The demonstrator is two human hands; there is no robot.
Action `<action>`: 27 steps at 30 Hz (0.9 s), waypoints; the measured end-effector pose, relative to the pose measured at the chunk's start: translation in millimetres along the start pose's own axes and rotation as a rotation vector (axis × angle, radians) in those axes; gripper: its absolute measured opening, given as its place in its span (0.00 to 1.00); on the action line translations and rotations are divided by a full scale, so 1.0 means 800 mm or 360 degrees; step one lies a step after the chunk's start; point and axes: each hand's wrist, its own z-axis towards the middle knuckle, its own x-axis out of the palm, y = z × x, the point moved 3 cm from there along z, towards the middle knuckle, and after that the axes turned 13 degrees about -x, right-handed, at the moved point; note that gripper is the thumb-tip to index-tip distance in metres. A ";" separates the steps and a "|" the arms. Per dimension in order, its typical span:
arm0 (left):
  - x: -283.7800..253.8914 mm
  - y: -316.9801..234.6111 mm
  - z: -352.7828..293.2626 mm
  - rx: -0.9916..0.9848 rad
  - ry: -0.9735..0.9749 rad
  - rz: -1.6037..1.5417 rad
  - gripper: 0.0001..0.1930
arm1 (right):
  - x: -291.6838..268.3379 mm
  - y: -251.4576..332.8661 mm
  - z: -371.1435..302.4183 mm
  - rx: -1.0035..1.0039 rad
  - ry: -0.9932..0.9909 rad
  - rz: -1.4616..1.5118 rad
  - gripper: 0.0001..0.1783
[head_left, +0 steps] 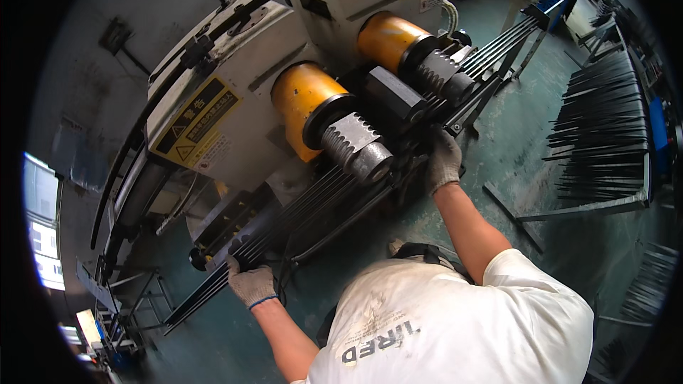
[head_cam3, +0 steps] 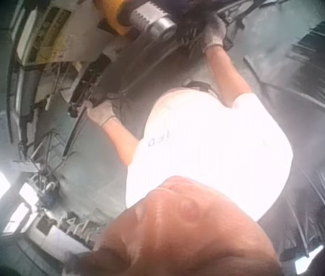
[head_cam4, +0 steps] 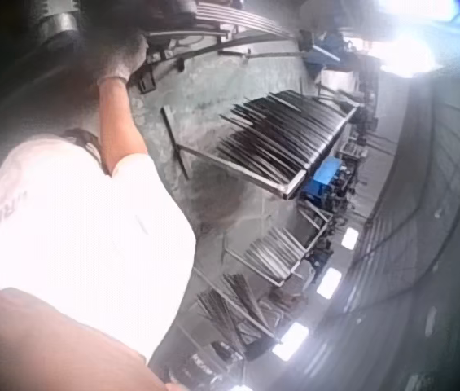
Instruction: The person repeatedly feeds bundles of long metal rods into a bending machine, operates the machine to bend them, and then stacks the finished bent rods on a nearby rack. The process is continuous and repetitive throughout the clip.
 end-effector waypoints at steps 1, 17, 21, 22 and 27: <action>-0.024 -0.026 0.014 0.0102 -0.0025 -0.0008 0.17 | -0.016 0.004 -0.004 0.0010 0.0022 -0.0081 0.21; 0.016 0.034 -0.029 0.0143 -0.0039 0.0109 0.24 | -0.161 -0.052 -0.050 0.0476 0.0235 -0.0772 0.35; -0.008 0.033 -0.017 -0.0170 0.0390 0.0014 0.23 | -0.136 -0.075 -0.063 0.0425 0.0449 -0.0736 0.30; -0.010 0.030 -0.015 -0.0150 0.0412 0.0018 0.23 | -0.135 -0.077 -0.070 0.0507 0.0443 -0.0725 0.26; -0.054 -0.052 -0.015 -0.0008 -0.0012 -0.0245 0.21 | -0.153 -0.079 -0.114 0.0609 0.0538 -0.0904 0.24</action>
